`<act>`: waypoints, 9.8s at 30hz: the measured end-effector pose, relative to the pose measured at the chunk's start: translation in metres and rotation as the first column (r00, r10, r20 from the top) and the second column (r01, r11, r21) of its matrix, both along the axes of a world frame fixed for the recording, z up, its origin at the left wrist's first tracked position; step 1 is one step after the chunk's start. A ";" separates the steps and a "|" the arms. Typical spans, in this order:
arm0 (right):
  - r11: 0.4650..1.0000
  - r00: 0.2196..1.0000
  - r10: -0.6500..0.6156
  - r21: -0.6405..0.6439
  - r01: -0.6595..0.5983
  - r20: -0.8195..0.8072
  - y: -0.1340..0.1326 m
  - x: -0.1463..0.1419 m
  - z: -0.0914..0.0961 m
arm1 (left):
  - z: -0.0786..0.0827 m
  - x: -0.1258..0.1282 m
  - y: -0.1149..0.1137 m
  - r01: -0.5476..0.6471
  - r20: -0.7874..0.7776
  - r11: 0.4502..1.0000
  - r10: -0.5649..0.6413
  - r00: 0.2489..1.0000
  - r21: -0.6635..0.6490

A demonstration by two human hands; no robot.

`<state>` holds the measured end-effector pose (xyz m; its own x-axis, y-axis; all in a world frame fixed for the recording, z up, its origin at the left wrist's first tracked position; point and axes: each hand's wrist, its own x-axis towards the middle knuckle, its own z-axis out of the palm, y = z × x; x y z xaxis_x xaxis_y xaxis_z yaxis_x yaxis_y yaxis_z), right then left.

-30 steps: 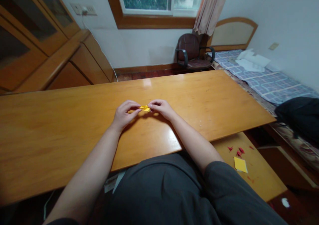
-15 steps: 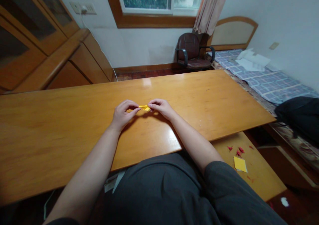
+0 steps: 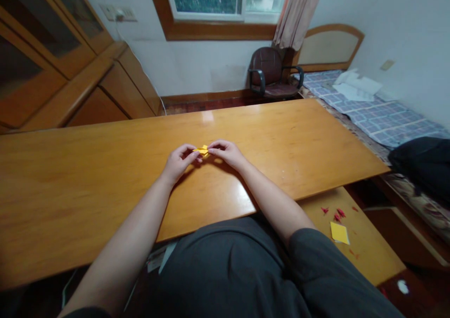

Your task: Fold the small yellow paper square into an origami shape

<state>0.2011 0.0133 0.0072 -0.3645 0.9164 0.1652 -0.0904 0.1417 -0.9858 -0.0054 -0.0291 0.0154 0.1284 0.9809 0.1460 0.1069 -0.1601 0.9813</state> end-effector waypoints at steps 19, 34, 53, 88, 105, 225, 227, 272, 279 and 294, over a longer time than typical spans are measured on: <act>0.995 0.996 -0.081 0.061 0.078 0.046 -0.001 -0.004 -0.002 | -0.004 0.005 0.006 -0.101 0.123 0.993 0.108 0.987 -0.062; 0.999 0.995 -0.034 0.044 0.030 0.097 -0.002 -0.003 -0.003 | -0.008 0.000 0.009 -0.111 0.058 0.988 0.117 0.991 -0.106; 0.987 0.997 0.060 -0.144 -0.066 -0.049 -0.001 -0.002 0.001 | -0.008 -0.007 0.009 -0.140 -0.114 0.990 0.137 0.984 -0.021; 0.886 0.962 0.154 -0.398 -0.236 -0.227 0.007 0.009 0.002 | 0.010 -0.008 -0.003 0.369 -0.620 0.645 0.211 0.756 0.670; 0.948 0.973 0.203 -0.228 -0.224 -0.110 0.000 0.006 0.000 | 0.013 -0.001 -0.004 0.071 -0.425 0.772 0.268 0.864 0.631; 0.463 0.858 -0.370 0.871 -0.162 0.356 -0.007 -0.002 0.000 | -0.016 0.003 0.011 -0.002 0.021 0.998 0.000 1.000 0.060; 0.497 0.860 -0.356 0.854 -0.156 0.364 -0.007 -0.002 -0.001 | -0.016 0.003 0.011 -0.028 -0.015 0.996 0.029 0.999 0.087; 0.698 0.923 -0.224 0.712 -0.071 0.312 -0.009 -0.004 0.002 | 0.004 -0.001 0.001 -0.048 -0.179 0.889 0.145 0.973 0.456; 0.689 0.935 -0.241 0.724 -0.026 0.262 -0.010 -0.005 0.002 | 0.008 0.000 -0.001 -0.058 -0.196 0.879 0.169 0.966 0.474; 0.705 0.960 -0.230 0.708 0.049 0.163 -0.011 -0.008 -0.001 | 0.001 0.000 0.001 -0.040 -0.098 0.881 0.097 0.990 0.472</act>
<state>0.1935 0.0019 0.0057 -0.3508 0.6189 0.7028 0.1934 0.7822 -0.5923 -0.0058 -0.0278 0.0162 0.1076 0.8085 0.5785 0.2420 -0.5857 0.7735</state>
